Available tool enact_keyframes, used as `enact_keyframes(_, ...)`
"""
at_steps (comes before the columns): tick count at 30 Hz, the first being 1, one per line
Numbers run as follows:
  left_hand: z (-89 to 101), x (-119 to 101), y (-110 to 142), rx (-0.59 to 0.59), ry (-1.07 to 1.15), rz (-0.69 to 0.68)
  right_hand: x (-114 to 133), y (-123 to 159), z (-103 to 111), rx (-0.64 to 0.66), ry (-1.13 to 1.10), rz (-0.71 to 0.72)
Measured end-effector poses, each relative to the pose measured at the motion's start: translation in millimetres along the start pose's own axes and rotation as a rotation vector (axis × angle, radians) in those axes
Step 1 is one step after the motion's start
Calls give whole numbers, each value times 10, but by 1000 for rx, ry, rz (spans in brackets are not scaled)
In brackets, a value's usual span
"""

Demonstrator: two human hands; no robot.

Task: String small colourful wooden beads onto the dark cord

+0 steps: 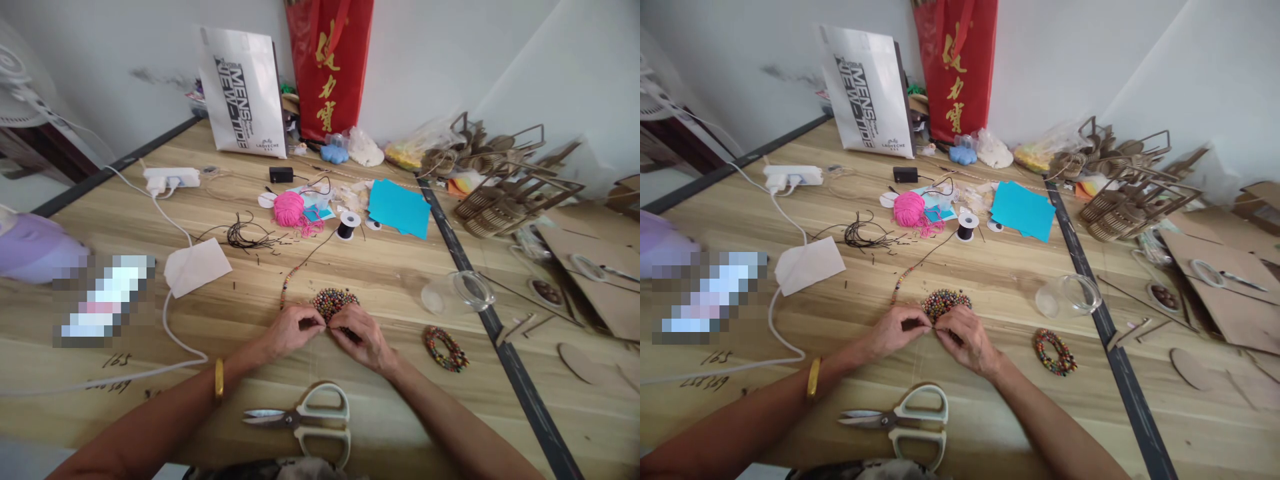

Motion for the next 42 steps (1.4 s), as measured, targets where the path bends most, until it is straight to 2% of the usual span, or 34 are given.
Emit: enact_keyframes(42,-16,5,-1,6,3,-16,-24,19,-4,-1,-12,-2)
Point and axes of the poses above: each hand's wrist, its own y-axis away from the middle knuckle, its own z-axis out of the back of the hand, x = y × z, the point moved 4 cm from there along -y, towards the middle knuckle, and after that the axes turned 5 degrees about -y, right-handed, at the moved point
